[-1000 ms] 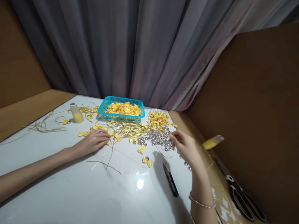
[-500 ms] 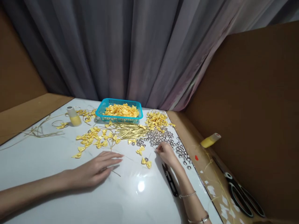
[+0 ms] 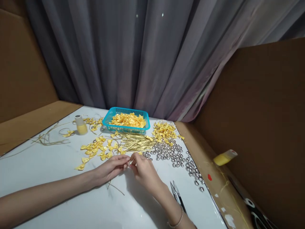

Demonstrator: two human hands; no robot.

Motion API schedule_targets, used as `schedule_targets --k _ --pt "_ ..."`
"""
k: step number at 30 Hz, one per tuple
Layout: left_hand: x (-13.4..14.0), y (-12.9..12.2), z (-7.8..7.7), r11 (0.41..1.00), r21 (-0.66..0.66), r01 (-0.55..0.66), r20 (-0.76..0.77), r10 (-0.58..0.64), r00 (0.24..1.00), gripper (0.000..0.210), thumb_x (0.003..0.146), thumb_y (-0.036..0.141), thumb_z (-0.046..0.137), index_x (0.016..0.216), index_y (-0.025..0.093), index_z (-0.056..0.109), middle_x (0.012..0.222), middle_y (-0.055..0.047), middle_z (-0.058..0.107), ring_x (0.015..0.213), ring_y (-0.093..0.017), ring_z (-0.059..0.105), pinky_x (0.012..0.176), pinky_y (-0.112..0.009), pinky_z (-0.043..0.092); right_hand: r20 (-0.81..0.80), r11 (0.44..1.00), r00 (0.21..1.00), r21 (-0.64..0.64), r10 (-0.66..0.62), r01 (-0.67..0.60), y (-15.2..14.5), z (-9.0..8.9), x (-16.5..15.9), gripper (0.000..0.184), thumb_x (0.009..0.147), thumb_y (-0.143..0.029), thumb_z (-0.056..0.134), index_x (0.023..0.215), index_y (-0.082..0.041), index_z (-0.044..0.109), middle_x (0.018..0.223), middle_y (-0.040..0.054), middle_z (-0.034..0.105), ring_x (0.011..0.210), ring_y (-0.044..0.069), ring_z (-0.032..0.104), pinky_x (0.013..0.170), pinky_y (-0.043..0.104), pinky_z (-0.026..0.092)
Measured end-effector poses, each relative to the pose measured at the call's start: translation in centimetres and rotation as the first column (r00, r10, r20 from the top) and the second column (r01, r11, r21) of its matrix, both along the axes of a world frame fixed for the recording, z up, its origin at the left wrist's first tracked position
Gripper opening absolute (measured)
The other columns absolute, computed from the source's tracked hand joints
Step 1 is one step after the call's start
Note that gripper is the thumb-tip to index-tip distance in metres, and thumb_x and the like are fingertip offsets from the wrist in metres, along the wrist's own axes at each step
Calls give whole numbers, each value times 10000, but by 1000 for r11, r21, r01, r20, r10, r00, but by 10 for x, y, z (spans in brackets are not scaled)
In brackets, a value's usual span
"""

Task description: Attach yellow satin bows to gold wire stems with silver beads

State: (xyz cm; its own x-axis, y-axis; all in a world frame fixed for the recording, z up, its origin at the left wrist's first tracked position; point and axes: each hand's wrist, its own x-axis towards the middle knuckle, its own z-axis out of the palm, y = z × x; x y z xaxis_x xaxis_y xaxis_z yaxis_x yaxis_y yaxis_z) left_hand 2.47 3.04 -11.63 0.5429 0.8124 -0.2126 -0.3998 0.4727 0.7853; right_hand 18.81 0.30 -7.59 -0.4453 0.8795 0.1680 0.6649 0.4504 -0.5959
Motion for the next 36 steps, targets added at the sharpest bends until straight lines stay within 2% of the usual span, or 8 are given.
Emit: schedule_targets --k 6,10,13,16,19,27,31,36 --pt "-8 4 -7 985 -103 139 71 -132 989 198 659 181 792 749 97 637 665 -5 535 565 -55 458 537 -154 346 -288 959 957 -277 -25 -59 0 -1 8 153 860 -241 528 861 -221 376 704 4 633 648 151 573 628 273 405" --pt "-11 10 -5 972 -163 171 167 -143 975 225 679 189 779 815 103 622 685 7 503 491 -26 378 430 -125 274 -511 837 846 -522 -154 -163 4 2 16 276 753 -353 691 854 -200 484 626 -19 632 597 131 569 621 274 414" --pt "-13 13 -3 967 -185 178 233 -133 963 223 677 171 770 784 101 587 721 -6 512 465 -20 360 386 -120 237 -617 751 741 -614 -265 -243 10 -4 19 333 681 -379 753 883 -179 578 598 -23 640 534 116 559 565 268 414" --pt "-14 14 -2 963 -196 184 284 -124 951 229 676 143 759 728 109 538 701 2 510 443 -13 362 381 -113 246 -648 718 689 -643 -325 -267 14 -13 20 303 646 -360 783 828 -167 638 601 -14 655 532 107 564 574 267 422" --pt "-15 14 -2 961 -199 191 320 -120 940 231 676 123 753 710 117 524 621 30 476 426 -12 365 405 -112 292 -627 679 698 -681 -346 -274 16 -19 21 228 638 -310 796 748 -155 669 605 6 674 534 98 562 578 257 416" --pt "-15 14 -2 962 -174 209 341 -141 929 162 697 98 730 716 111 570 563 39 466 431 -25 406 481 -144 376 -621 597 633 -746 -462 -296 22 -20 31 246 547 -299 842 629 -132 681 512 -17 611 474 68 499 512 217 363" --pt "-15 13 -6 952 -151 265 313 -208 927 190 679 144 769 663 77 592 581 8 505 470 -44 455 505 -166 384 -666 616 552 -723 -501 -313 19 -19 26 258 583 -330 828 628 -155 645 534 -32 583 505 69 487 531 209 368" --pt "-15 11 -8 935 -142 324 300 -271 915 232 672 215 795 691 77 610 660 -16 561 537 -65 504 558 -185 402 -766 663 401 -638 -502 -390 14 -17 16 172 661 -256 786 679 -170 638 804 15 674 755 114 590 734 244 431"
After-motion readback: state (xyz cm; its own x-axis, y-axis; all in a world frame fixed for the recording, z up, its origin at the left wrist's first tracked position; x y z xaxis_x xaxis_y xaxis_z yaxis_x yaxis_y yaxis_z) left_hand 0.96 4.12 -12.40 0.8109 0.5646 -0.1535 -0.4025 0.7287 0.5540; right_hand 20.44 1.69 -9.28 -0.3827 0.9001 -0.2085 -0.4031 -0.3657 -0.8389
